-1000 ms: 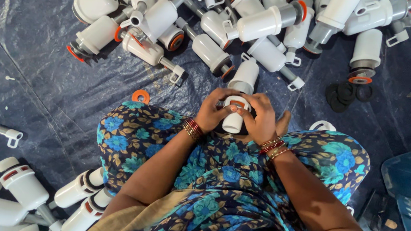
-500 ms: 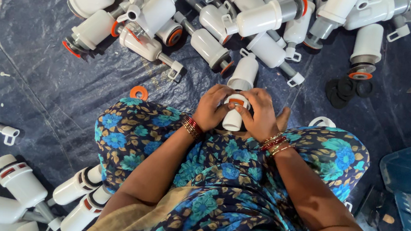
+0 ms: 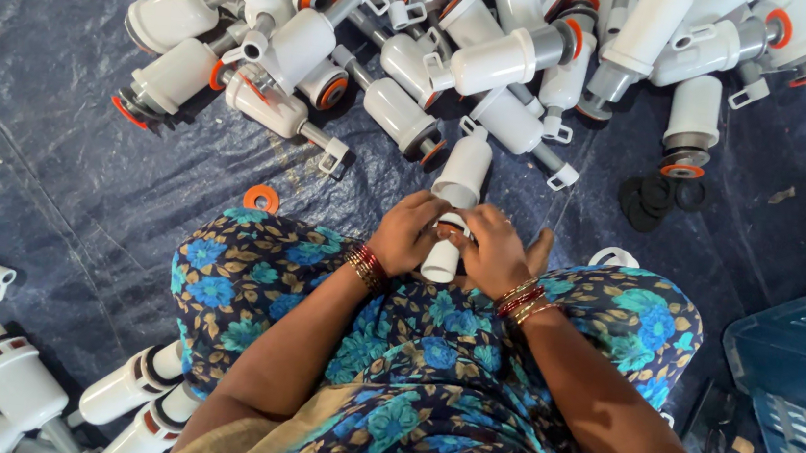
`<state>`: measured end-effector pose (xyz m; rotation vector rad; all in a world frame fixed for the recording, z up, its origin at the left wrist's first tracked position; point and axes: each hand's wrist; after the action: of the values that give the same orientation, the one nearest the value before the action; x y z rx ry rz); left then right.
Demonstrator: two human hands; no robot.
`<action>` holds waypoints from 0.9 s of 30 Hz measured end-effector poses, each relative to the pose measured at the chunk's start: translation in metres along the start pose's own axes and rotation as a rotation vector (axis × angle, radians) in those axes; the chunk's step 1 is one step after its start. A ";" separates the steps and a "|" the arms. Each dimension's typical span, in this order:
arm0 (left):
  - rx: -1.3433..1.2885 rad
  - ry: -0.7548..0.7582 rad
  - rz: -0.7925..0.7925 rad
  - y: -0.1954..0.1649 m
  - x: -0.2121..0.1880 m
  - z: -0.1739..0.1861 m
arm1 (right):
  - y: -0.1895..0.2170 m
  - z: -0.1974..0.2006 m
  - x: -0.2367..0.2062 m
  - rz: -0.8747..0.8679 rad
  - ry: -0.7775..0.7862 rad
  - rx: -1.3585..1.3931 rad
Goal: The person sits on a tarp and assembles white plastic components with orange rings by hand. They pick up parts from a pile, fit them together, and place the assembled units into a blue crate.
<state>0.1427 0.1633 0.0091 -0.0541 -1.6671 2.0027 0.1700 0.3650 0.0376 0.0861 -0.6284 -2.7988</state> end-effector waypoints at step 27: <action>-0.523 0.018 0.159 0.018 -0.009 -0.008 | 0.009 0.003 0.005 -0.045 -0.230 0.267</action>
<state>0.1468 0.1645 -0.0125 -0.3988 -2.1875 1.6098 0.1670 0.3571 0.0445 -0.1747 -1.0645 -2.7730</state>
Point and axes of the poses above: each hand's wrist, its own x-axis towards the middle knuckle, its own z-axis out of the back of the hand, y = z × x, and after that the axes turned 13 degrees about -x, right-handed
